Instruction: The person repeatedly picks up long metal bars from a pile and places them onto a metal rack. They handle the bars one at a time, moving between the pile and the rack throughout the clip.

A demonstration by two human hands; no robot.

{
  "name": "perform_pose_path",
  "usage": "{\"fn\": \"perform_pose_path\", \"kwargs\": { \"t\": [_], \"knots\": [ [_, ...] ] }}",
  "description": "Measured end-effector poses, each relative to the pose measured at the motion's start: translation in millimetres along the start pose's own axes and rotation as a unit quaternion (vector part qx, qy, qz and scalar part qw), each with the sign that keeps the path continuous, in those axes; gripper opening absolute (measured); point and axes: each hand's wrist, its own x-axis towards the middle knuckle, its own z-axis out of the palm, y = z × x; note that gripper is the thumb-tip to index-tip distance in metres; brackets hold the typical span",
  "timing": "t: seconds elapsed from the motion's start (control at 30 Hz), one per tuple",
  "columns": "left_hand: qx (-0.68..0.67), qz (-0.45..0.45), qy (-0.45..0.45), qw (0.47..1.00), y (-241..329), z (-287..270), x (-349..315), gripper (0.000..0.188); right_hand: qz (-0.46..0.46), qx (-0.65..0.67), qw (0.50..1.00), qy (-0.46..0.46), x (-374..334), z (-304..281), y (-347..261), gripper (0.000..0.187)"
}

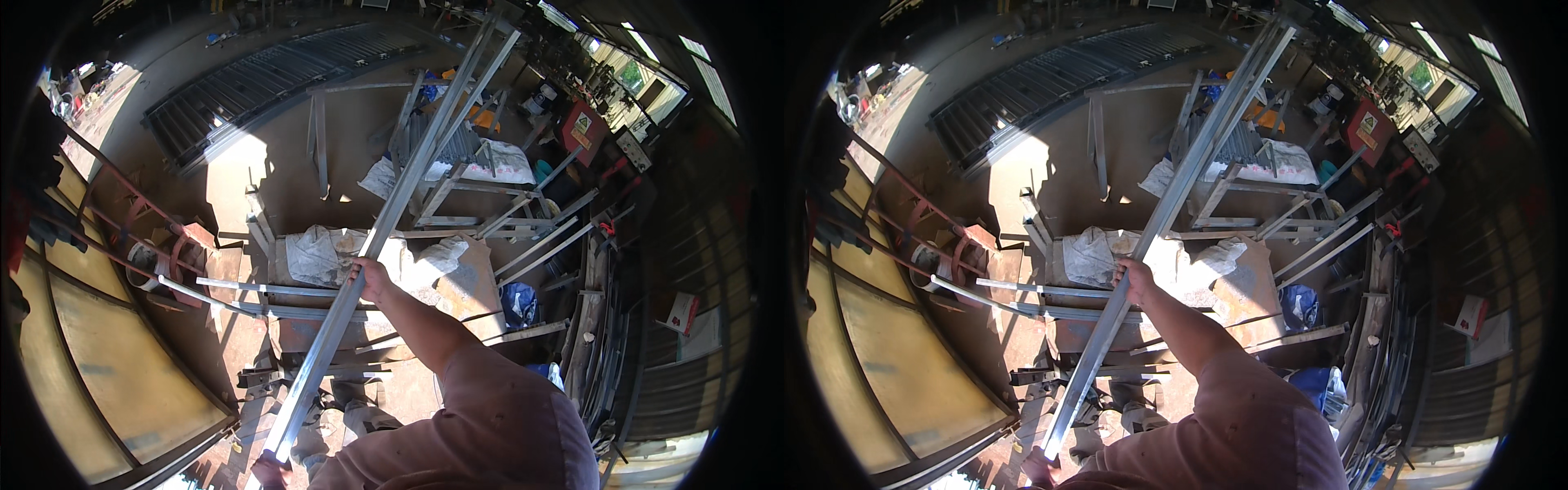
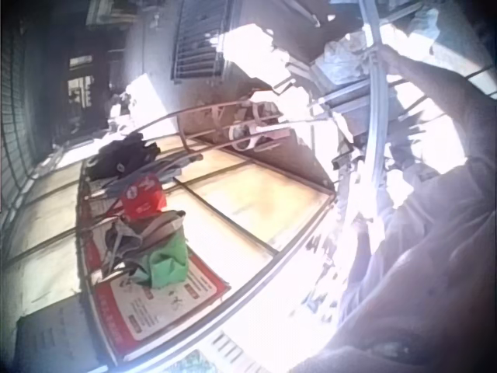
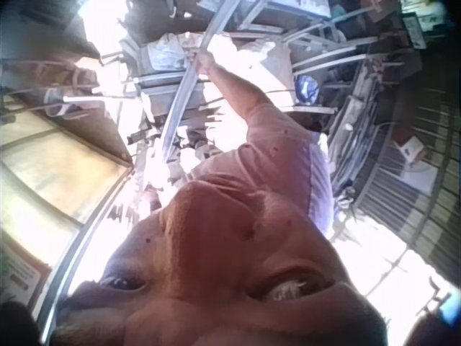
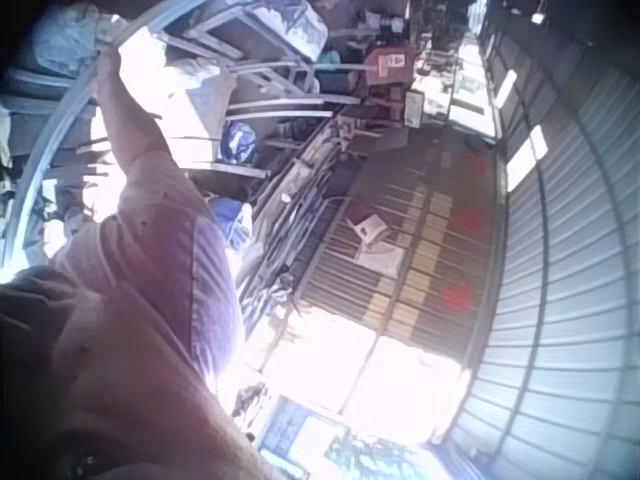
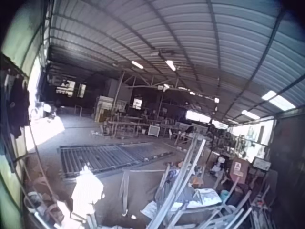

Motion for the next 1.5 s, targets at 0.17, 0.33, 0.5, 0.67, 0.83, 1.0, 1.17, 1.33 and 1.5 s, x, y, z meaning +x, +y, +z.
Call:
{"fn": "perform_pose_path", "kwargs": {
  "t": [0.17,0.33,0.5,0.67,0.83,1.0,1.17,1.33,1.5],
  "knots": [
    [0.039,-0.152,-0.032,0.987,-22,7,-60,0.036,-0.024,-0.035,0.999,0.032,29,-7,-8,0.018],
    [0.008,-0.300,-0.210,0.931,-15,15,-58,0.036,-0.009,-0.035,0.999,0.005,82,-42,-49,0.018],
    [0.054,-0.265,-0.294,0.917,17,-17,-23,0.034,-0.011,-0.144,0.989,-0.009,112,-84,-53,0.016],
    [0.046,-0.190,-0.280,0.940,34,-13,9,0.029,0.033,-0.201,0.976,0.072,120,-97,-2,0.027],
    [-0.052,-0.218,-0.283,0.932,89,5,80,0.029,0.158,-0.328,0.931,0.021,9,-83,120,0.047],
    [-0.124,-0.124,-0.248,0.953,115,34,111,0.034,0.170,-0.413,0.893,0.060,29,-102,130,0.053],
    [-0.041,-0.258,-0.399,0.879,22,35,32,0.052,0.092,-0.359,0.923,0.104,105,-119,54,0.047],
    [-0.054,-0.308,-0.370,0.875,-14,41,-11,0.043,0.063,-0.422,0.892,0.152,149,-136,-6,0.049],
    [-0.132,-0.319,-0.282,0.895,41,108,67,0.051,0.236,-0.484,0.839,0.081,58,-114,101,0.050]
  ]
}}
